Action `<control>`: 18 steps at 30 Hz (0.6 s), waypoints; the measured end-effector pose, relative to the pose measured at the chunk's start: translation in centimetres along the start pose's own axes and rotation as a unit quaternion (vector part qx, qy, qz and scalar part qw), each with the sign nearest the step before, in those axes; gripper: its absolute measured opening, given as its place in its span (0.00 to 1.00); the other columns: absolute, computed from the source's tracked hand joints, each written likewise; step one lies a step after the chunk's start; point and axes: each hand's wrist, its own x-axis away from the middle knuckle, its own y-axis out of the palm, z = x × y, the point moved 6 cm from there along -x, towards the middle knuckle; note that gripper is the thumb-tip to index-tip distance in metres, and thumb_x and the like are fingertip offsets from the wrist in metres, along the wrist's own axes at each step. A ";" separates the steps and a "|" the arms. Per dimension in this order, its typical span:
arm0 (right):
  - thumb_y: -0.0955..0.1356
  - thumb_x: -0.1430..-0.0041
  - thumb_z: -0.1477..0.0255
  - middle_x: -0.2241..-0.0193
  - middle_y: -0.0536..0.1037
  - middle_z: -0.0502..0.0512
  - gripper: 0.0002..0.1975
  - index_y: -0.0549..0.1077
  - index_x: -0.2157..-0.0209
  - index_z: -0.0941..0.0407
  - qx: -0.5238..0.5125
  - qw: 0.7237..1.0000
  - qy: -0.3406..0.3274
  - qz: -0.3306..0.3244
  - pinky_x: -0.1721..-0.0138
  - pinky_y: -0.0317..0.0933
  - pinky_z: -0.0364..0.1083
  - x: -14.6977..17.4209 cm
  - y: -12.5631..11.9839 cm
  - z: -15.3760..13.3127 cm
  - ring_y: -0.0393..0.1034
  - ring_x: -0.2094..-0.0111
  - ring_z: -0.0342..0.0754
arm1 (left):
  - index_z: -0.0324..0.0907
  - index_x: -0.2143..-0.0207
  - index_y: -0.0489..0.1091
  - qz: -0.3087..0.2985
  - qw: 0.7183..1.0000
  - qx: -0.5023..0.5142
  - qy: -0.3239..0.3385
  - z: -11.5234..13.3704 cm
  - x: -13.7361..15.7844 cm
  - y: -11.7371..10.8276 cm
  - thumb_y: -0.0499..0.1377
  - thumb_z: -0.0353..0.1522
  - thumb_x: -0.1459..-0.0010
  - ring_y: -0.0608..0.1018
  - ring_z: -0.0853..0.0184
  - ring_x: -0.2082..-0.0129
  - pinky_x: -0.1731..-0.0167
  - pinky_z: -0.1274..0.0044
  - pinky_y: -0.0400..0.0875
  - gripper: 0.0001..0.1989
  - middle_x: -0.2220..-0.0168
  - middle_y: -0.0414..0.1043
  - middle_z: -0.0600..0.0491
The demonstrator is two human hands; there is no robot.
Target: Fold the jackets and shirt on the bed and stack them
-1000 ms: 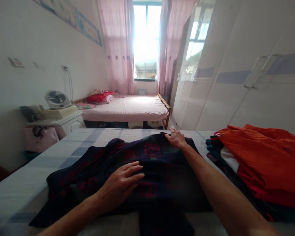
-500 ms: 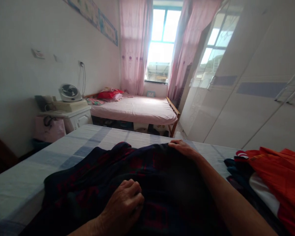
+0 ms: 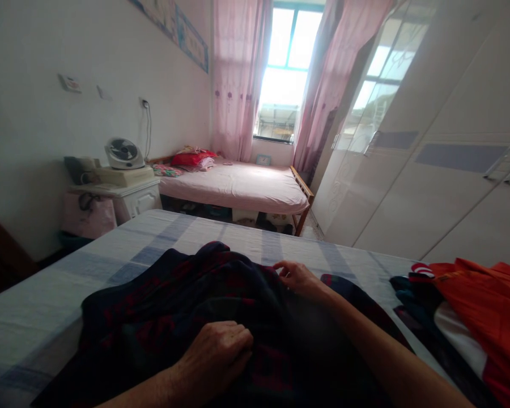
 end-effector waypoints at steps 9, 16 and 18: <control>0.72 0.59 0.66 0.76 0.77 0.49 0.14 0.75 0.68 0.57 -0.264 0.952 0.111 -0.112 0.74 0.63 0.41 0.1 3.6 -1.4 0.69 0.76 0.42 | 0.43 0.72 0.60 -0.010 1.000 0.009 -0.009 -0.2 -0.1 0.2 0.55 0.29 0.45 0.73 0.70 0.72 0.71 0.79 0.64 0.05 0.73 0.70 0.58; 0.72 0.58 0.64 0.76 0.78 0.50 0.15 0.76 0.69 0.58 -0.311 0.945 0.093 -0.041 0.73 0.64 0.42 -1.2 1.9 -2.6 0.69 0.78 0.42 | 0.43 0.71 0.61 -0.021 1.000 0.010 -0.008 -0.1 0.0 0.3 0.55 0.29 0.45 0.73 0.70 0.71 0.70 0.79 0.66 0.04 0.72 0.71 0.57; 0.73 0.59 0.63 0.77 0.77 0.50 0.16 0.75 0.68 0.58 -0.313 0.948 0.067 -0.007 0.74 0.62 0.41 -1.7 1.0 -3.2 0.68 0.78 0.41 | 0.43 0.71 0.61 -0.022 1.000 0.007 -0.006 -0.1 -0.1 0.2 0.55 0.29 0.45 0.73 0.69 0.71 0.70 0.79 0.66 0.04 0.72 0.71 0.57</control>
